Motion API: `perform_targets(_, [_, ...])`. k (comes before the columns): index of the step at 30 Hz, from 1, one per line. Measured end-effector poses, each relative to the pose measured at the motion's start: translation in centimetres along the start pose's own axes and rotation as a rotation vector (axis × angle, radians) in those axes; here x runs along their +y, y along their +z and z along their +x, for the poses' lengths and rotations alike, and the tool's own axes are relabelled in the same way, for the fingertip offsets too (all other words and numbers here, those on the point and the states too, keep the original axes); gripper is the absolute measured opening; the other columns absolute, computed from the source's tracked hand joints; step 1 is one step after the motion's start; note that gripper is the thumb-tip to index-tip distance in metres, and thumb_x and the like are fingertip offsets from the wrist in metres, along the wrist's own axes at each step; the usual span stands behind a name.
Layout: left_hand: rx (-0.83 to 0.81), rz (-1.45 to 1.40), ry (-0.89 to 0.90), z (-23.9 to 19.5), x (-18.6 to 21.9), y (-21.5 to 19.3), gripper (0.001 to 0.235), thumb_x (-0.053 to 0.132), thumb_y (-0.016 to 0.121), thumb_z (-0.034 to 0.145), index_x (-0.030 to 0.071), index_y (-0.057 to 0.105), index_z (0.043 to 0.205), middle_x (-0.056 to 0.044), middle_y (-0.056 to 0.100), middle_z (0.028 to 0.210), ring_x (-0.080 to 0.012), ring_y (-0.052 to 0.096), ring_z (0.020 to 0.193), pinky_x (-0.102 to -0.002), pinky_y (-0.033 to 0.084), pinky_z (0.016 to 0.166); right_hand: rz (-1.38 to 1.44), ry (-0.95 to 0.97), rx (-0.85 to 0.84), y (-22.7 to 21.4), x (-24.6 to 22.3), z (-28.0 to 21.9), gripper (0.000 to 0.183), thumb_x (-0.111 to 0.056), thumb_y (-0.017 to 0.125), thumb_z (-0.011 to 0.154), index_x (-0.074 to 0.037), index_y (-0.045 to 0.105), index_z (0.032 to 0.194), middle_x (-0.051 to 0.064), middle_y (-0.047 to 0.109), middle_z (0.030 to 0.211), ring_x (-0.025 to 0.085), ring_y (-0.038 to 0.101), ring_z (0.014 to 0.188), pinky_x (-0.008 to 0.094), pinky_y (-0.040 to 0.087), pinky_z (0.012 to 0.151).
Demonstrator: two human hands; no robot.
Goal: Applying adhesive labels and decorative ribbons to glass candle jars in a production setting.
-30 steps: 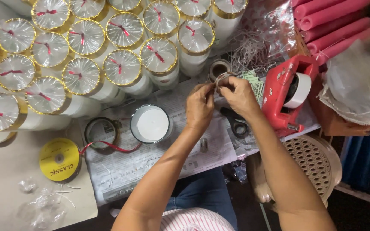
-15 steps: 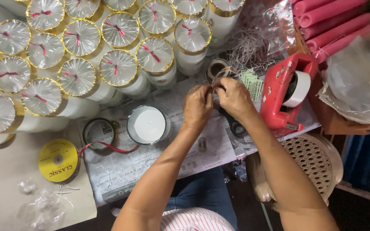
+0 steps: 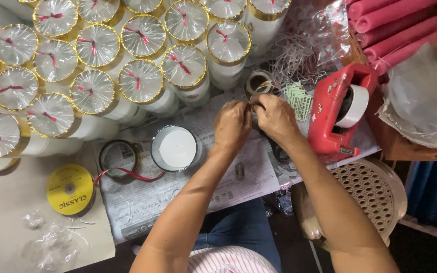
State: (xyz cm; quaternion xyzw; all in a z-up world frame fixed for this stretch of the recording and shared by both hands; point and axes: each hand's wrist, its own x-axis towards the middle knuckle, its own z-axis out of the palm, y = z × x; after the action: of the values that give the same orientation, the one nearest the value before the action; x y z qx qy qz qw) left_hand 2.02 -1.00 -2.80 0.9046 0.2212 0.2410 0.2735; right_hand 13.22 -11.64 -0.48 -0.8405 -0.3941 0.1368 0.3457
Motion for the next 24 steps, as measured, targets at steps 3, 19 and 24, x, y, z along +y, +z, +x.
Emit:
perform_targets(3, [0.019, 0.026, 0.039, 0.3, -0.1, -0.3, 0.012, 0.020, 0.064, 0.090, 0.011, 0.072, 0.089, -0.011, 0.069, 0.080, -0.0298, 0.071, 0.077, -0.039, 0.058, 0.069, 0.045, 0.009, -0.016, -0.1, -0.3, 0.2, 0.019, -0.014, 0.062, 0.092, -0.010, 0.075, 0.105, 0.017, 0.074, 0.096, 0.040, 0.070, 0.100, 0.052, 0.055, 0.088])
perform_targets(19, [0.149, 0.033, -0.029, -1.6, 0.3, -1.9, 0.012, 0.016, 0.060, 0.095, 0.011, 0.071, 0.094, -0.012, 0.070, 0.079, -0.0315, 0.072, 0.073, -0.039, 0.058, 0.063, 0.103, 0.145, 0.193, -0.7, -1.1, -2.9, 0.031, -0.016, 0.068, 0.089, -0.012, 0.067, 0.120, 0.014, 0.075, 0.093, 0.031, 0.074, 0.088, 0.048, 0.058, 0.071])
perform_targets(24, [0.286, 0.261, 0.124, -3.2, 1.1, -2.0, 0.011, 0.023, 0.068, 0.088, 0.021, 0.072, 0.097, -0.003, 0.071, 0.091, -0.0217, 0.073, 0.081, -0.030, 0.059, 0.067, 0.663, 0.396, 0.240, -1.0, -7.0, -7.0, 0.016, -0.017, 0.066, 0.094, -0.006, 0.074, 0.102, 0.007, 0.072, 0.081, 0.013, 0.069, 0.070, 0.019, 0.054, 0.050])
